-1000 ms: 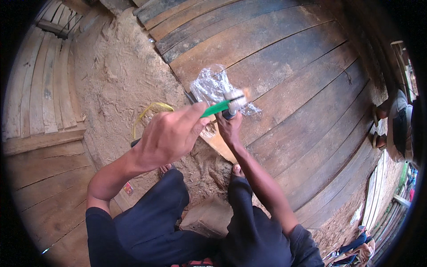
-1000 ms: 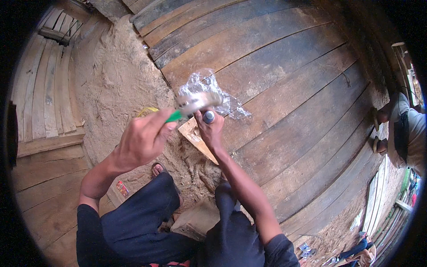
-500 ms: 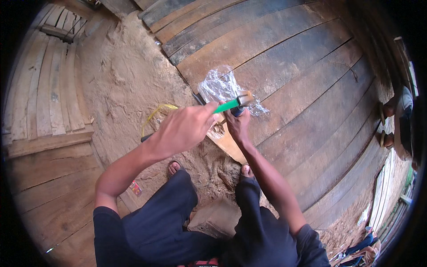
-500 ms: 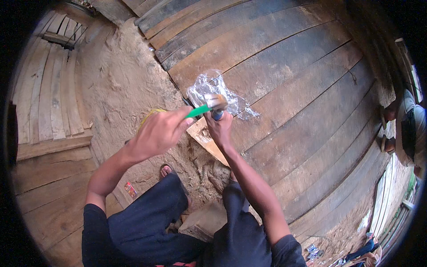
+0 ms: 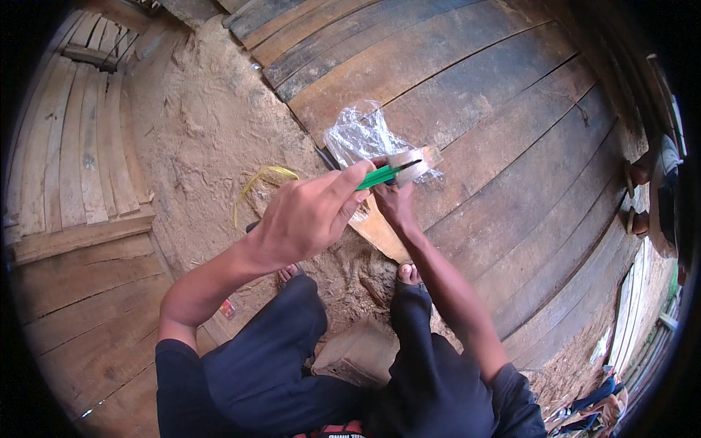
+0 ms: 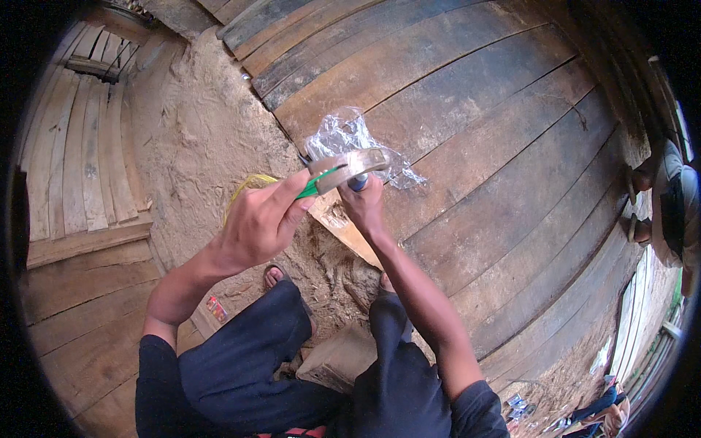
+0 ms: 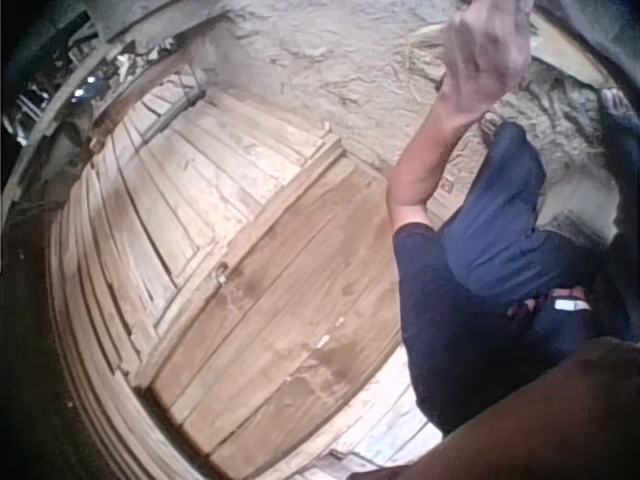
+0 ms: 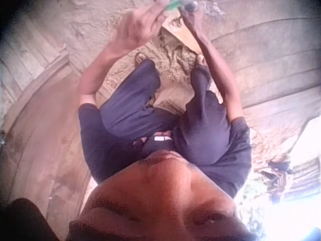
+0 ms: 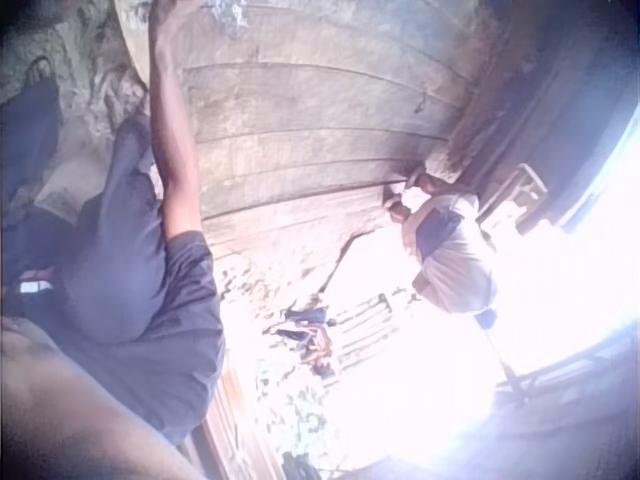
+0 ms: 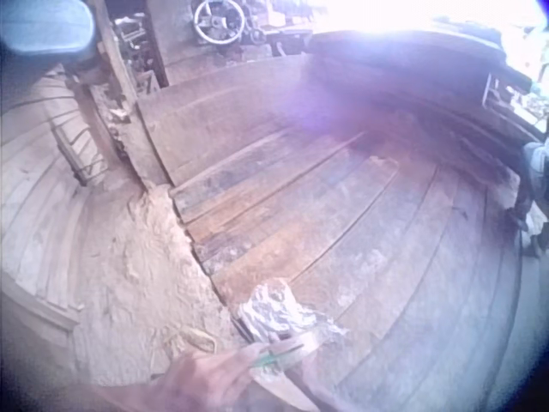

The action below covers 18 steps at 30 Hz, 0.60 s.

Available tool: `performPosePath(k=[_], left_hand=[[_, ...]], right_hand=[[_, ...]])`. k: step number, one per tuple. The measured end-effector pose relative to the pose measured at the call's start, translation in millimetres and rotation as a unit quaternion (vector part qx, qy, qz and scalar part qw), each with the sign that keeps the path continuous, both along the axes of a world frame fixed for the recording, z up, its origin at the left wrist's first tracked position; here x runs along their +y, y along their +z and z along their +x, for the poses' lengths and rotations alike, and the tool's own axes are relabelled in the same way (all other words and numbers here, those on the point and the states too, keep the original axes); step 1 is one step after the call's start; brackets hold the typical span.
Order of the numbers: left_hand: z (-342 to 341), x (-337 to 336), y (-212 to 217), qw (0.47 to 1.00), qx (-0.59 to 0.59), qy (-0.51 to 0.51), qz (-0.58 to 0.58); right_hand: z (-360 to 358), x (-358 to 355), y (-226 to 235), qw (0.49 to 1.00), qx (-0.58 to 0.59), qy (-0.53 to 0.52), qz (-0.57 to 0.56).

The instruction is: The person sits on the floor and uses a hammer and chisel to carve a small wooden block. They repeatedly strike the chisel to remove wood shavings and shape the block.

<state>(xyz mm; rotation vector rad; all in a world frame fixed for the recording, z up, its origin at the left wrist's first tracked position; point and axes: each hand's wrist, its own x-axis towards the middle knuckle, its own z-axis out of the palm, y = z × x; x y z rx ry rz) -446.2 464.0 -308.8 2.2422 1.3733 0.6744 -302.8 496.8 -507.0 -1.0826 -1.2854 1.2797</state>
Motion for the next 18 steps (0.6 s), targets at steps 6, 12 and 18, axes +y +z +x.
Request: performPosePath(k=[6, 12, 18], left_hand=[[-12, 6, -11, 0.994, 0.092, 0.008, -0.054], [-13, -2, -8, 0.991, 0.097, 0.011, -0.090], [-24, 0, -1, 0.986, 0.007, 0.072, -0.148]], right_hand=[[1, 7, -4, 0.995, -0.093, -0.006, -0.024], [3, 9, 16, 0.997, -0.065, 0.017, -0.028], [32, 22, 3, 0.990, 0.038, 0.093, -0.103]])
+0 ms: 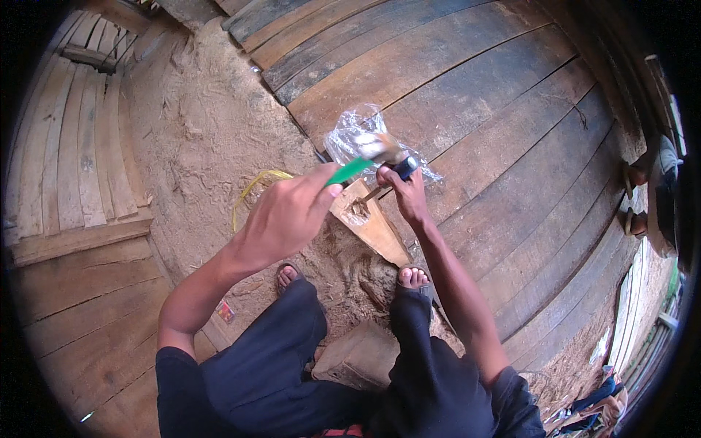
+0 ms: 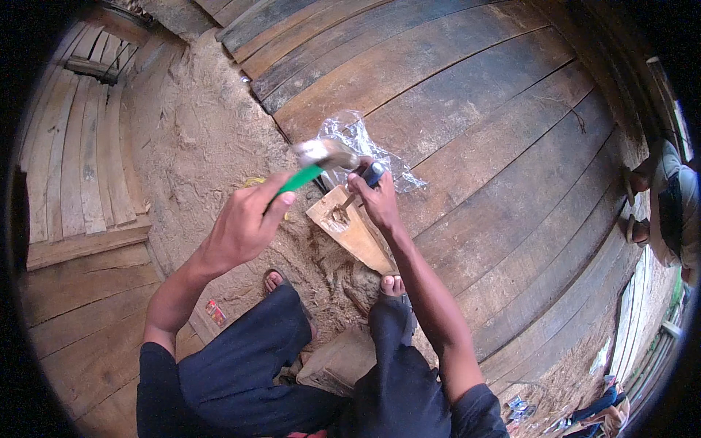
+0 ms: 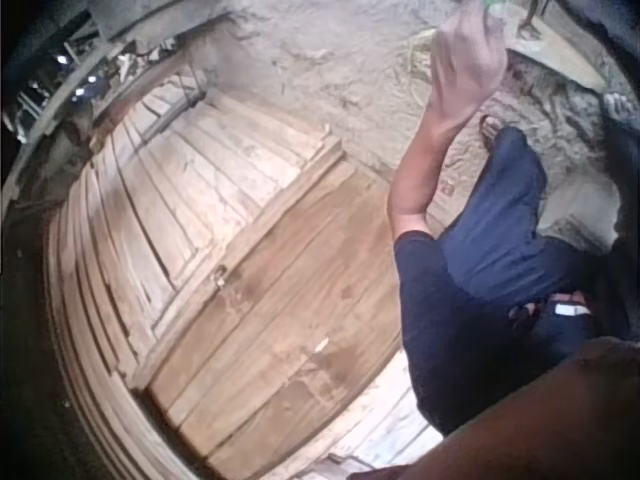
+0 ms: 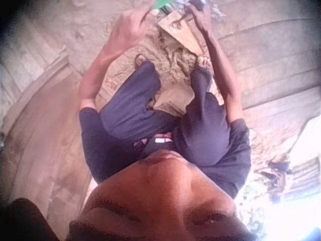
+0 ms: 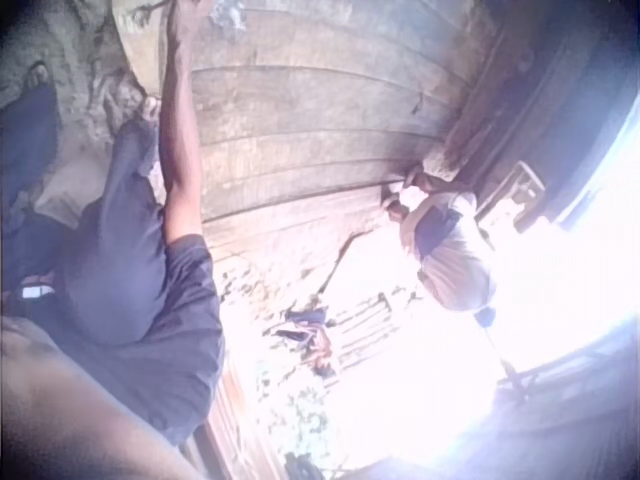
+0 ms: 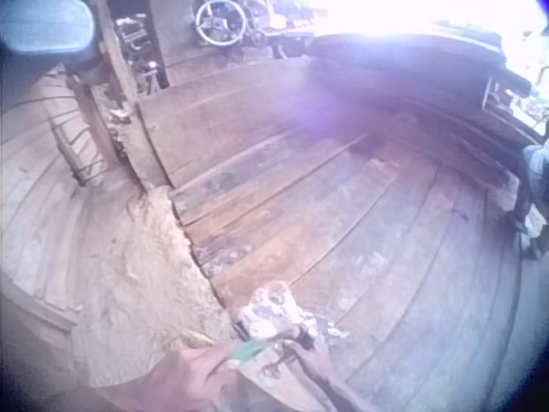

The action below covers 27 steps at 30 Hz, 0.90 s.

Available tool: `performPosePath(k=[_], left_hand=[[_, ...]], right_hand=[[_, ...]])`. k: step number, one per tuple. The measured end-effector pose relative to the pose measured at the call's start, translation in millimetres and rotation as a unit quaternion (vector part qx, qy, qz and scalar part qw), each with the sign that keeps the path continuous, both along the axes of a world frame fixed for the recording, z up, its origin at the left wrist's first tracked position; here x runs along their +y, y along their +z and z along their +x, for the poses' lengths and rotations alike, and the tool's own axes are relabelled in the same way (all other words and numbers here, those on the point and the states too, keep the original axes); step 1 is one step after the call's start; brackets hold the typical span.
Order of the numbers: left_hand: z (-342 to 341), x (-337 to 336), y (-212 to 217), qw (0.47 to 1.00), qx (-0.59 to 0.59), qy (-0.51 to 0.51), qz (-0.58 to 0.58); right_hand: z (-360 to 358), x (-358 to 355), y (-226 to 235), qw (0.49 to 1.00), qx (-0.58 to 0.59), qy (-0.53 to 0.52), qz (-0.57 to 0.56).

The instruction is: The person sits on the floor and uses a hammer and chisel to carve a small wooden block. They repeatedly strike the chisel to remove wood shavings and shape the block.

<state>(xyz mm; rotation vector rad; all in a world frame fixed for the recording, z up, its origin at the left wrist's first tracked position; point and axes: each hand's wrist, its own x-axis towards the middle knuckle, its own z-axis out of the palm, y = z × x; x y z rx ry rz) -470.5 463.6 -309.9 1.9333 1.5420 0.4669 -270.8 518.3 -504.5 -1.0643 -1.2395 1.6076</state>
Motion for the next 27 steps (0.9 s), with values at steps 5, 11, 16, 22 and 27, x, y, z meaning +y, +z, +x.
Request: performPosePath(k=[5, 11, 16, 22, 27], left_hand=[[-10, 2, -6, 0.999, -0.040, 0.009, 0.026], [-3, 8, 3, 0.999, -0.028, 0.004, 0.037], [8, 13, 30, 0.991, 0.028, -0.049, 0.122], [13, -1, 7, 0.990, 0.049, -0.078, 0.108], [14, 1, 20, 0.988, 0.051, -0.060, 0.135]], right_hand=[[3, 12, 12, 0.992, 0.117, 0.041, -0.031], [-14, 8, 25, 0.999, 0.002, 0.042, -0.001], [-21, 1, 12, 0.998, -0.035, 0.009, 0.047], [-32, -11, 29, 0.990, -0.096, -0.058, 0.086], [-26, -5, 29, 0.993, -0.102, -0.052, 0.035]])
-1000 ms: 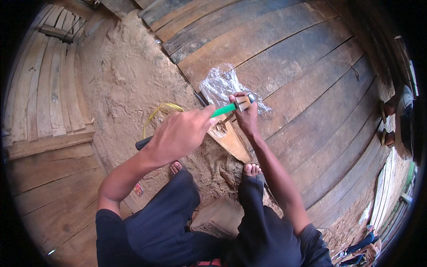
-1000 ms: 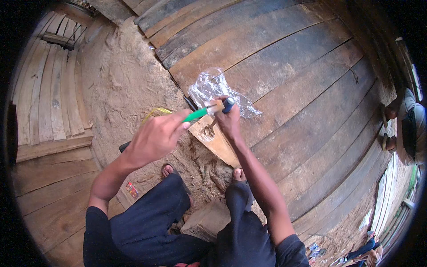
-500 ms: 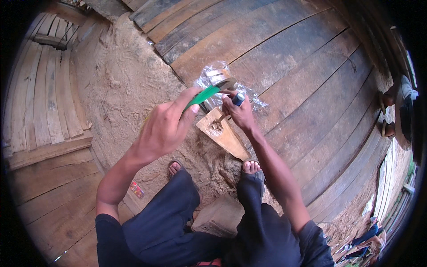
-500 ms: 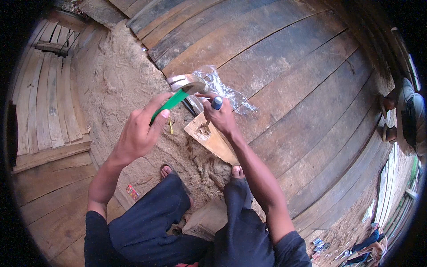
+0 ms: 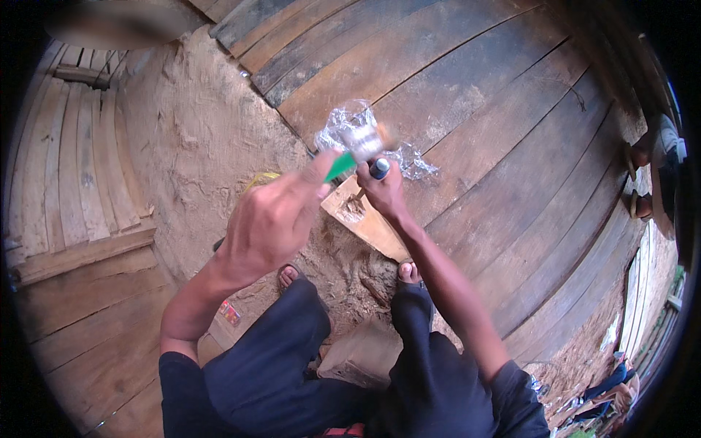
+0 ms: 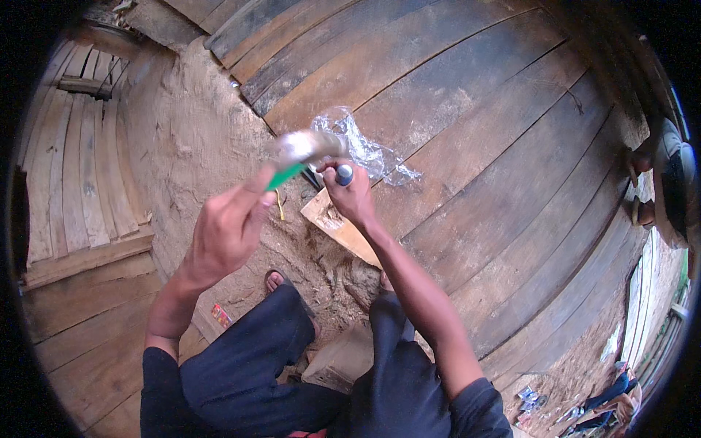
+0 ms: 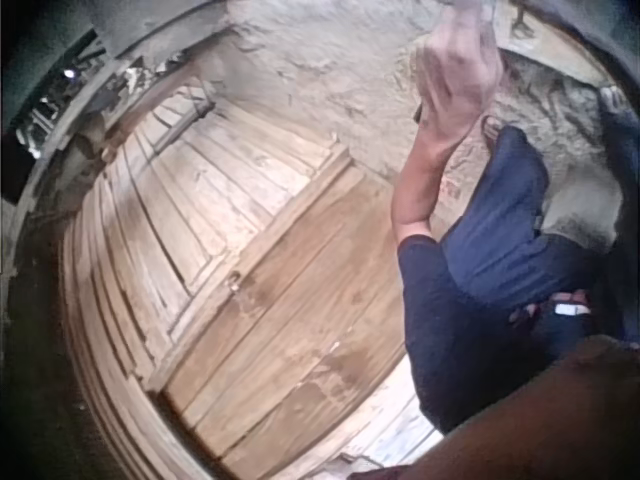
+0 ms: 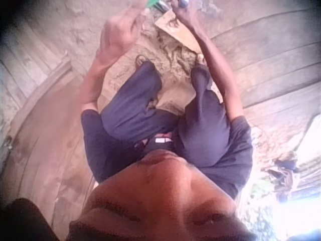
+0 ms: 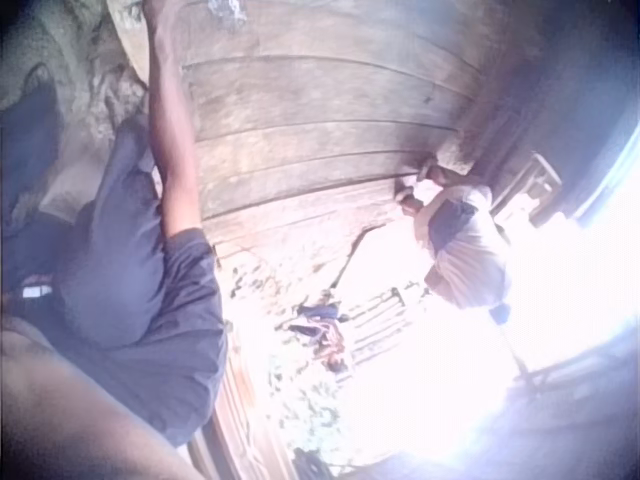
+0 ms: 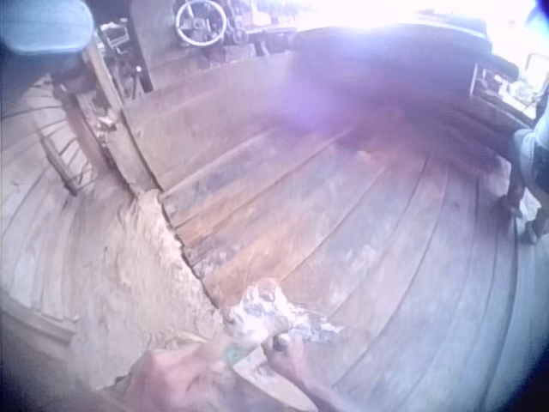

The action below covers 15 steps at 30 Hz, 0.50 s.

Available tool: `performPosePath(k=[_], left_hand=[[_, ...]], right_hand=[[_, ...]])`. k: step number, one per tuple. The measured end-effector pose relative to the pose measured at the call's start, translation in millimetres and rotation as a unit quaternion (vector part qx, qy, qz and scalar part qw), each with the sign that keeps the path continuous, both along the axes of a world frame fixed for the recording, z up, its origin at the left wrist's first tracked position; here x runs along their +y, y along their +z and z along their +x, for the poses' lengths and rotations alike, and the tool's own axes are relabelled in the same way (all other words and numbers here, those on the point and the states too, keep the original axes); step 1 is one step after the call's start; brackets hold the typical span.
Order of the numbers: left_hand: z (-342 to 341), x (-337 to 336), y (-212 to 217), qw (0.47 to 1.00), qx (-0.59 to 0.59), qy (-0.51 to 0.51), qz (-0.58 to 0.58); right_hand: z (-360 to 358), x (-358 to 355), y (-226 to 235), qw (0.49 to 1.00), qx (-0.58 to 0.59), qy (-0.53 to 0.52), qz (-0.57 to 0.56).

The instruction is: The person sits on the floor and uses a hammer and chisel to carve a small wooden block. They repeatedly strike the chisel to remove wood shavings and shape the block.

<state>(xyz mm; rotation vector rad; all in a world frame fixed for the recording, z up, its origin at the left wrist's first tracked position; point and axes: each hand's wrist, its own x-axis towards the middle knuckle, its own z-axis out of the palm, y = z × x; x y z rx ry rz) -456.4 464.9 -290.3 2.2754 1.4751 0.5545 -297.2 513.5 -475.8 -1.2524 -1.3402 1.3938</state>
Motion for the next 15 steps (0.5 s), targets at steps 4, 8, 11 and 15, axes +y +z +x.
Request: performPosePath(k=[4, 8, 11, 15], left_hand=[[5, 3, -18, 1.000, 0.004, -0.023, -0.013], [6, 9, -14, 0.997, 0.047, -0.029, -0.045], [6, 2, -13, 0.995, -0.086, -0.003, 0.053], [2, 5, -19, 0.990, 0.069, 0.026, -0.118]], right_hand=[[-7, -9, -4, 0.998, 0.015, -0.016, 0.050], [-2, -7, -14, 0.997, -0.057, 0.016, 0.051], [-11, -11, 1, 0.998, -0.048, -0.025, 0.021], [-10, -7, -4, 0.995, -0.069, -0.046, 0.055]])
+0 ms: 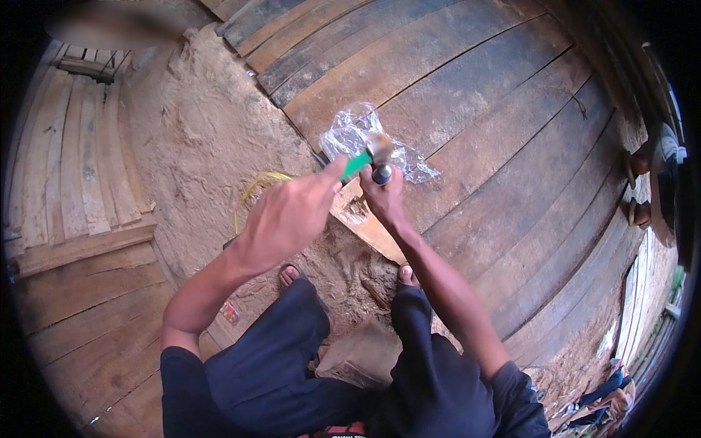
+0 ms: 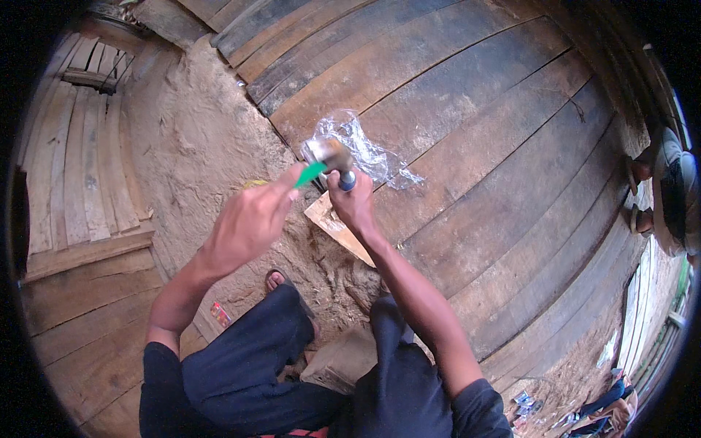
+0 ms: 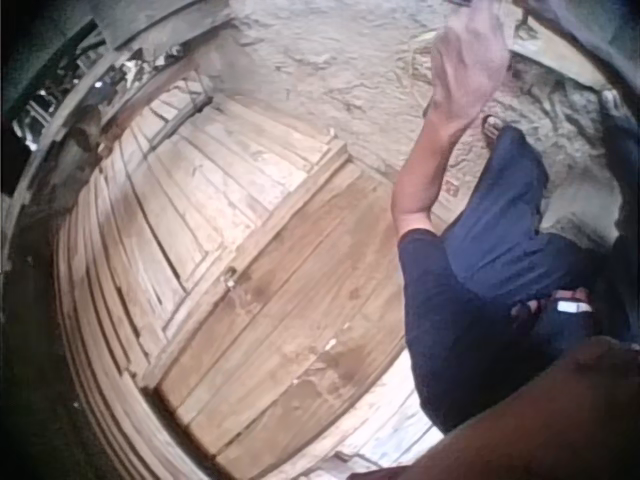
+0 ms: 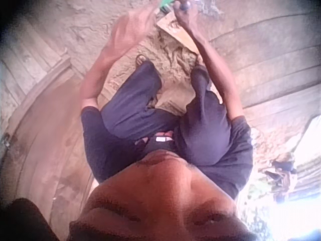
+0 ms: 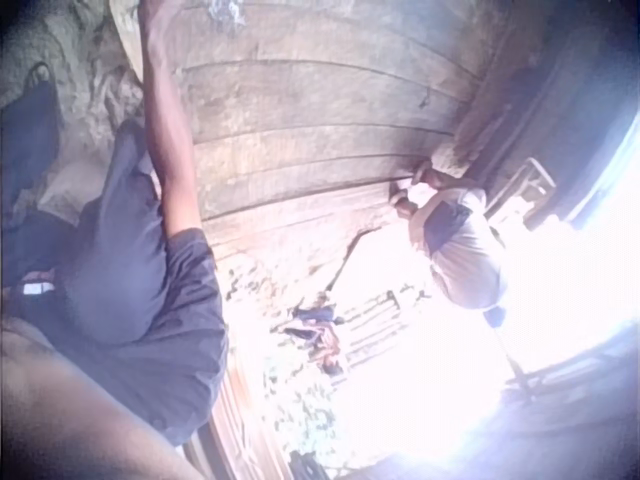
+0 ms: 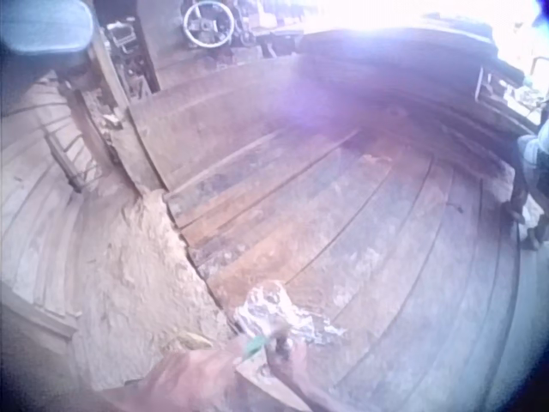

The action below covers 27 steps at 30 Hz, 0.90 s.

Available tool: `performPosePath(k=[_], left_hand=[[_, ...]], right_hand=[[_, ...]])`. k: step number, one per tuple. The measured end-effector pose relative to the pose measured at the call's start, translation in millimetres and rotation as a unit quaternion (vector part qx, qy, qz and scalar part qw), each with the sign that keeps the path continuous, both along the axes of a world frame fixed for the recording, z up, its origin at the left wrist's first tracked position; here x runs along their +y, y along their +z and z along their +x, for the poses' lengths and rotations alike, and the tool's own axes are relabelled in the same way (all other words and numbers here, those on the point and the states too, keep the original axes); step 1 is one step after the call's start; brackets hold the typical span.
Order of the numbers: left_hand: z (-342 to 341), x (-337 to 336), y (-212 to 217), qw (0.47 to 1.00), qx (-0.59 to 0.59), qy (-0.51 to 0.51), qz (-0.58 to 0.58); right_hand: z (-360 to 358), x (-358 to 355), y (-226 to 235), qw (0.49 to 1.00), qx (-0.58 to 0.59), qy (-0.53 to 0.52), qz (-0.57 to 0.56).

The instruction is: The person sits on the floor and uses a hammer and chisel to carve a small wooden block. They repeatedly strike the chisel to remove wood shavings and shape the block.

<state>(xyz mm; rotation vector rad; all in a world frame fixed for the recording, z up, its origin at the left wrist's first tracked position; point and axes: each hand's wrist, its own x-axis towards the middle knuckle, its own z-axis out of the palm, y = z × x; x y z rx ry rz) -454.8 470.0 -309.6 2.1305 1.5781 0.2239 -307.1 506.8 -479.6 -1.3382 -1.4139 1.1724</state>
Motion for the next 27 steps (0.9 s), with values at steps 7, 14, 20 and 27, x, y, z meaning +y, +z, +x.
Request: performPosePath(k=[7, 14, 20, 27], left_hand=[[2, -6, 5, 0.995, -0.069, -0.016, 0.070], [-5, -10, -8, 0.995, -0.063, -0.003, 0.080], [-3, -5, -3, 0.994, -0.094, -0.014, 0.060], [-10, -13, 10, 0.984, -0.152, -0.012, 0.094]], right_hand=[[2, -1, -7, 0.998, 0.051, -0.018, -0.019], [-3, -5, -10, 0.998, 0.037, -0.051, -0.023], [11, -10, -35, 0.992, 0.113, 0.002, -0.060], [19, -14, -8, 0.984, 0.162, 0.063, -0.033]])
